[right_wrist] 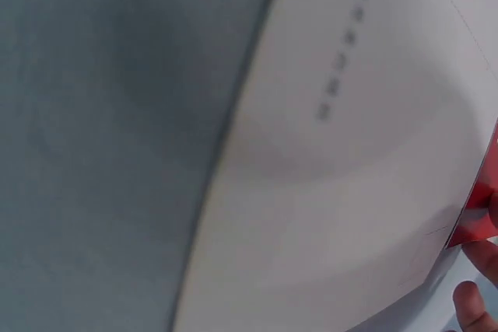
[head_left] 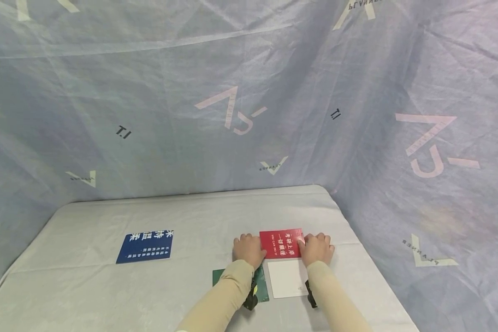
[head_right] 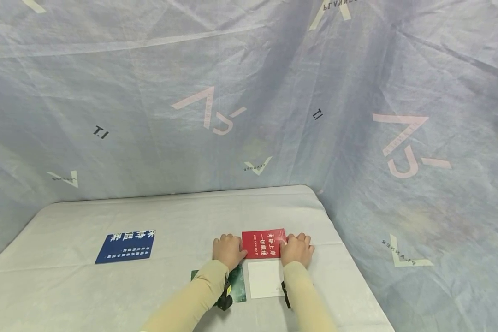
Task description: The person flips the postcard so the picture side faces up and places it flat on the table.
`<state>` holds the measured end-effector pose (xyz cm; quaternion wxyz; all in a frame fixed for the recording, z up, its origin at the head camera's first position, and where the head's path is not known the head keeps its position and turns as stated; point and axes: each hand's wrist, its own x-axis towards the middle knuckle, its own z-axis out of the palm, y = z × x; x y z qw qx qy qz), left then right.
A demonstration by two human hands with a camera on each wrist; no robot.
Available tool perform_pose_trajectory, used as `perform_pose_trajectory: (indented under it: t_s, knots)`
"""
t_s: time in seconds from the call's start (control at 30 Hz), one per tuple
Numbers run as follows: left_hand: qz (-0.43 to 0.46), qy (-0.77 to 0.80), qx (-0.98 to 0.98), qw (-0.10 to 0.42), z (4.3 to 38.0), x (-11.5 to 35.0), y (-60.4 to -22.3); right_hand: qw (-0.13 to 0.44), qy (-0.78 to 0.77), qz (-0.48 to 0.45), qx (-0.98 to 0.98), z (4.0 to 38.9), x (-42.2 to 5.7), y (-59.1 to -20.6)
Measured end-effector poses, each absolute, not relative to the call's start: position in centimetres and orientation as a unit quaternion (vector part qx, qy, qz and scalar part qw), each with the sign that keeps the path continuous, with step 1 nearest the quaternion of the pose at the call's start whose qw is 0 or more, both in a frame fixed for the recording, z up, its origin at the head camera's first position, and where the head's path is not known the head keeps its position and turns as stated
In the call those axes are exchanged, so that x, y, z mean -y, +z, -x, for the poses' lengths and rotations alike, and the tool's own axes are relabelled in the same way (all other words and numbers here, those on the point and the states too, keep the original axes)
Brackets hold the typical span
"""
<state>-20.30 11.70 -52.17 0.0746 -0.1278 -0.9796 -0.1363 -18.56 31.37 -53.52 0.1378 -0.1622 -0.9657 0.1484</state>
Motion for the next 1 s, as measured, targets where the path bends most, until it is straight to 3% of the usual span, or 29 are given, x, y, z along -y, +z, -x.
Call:
perform_pose_trajectory:
  t_s: [0.57, 1.0]
  knots:
    - [0.113, -0.213, 0.968, 0.067, 19.8, -9.7, -50.6, 0.153, 0.256, 0.116, 0.948, 18.7, -28.8, -51.5]
    - [0.11, -0.237, 0.96, 0.1, 19.5, -7.0, -48.7, 0.155, 0.327, 0.088, 0.928, 18.5, -25.9, -49.7]
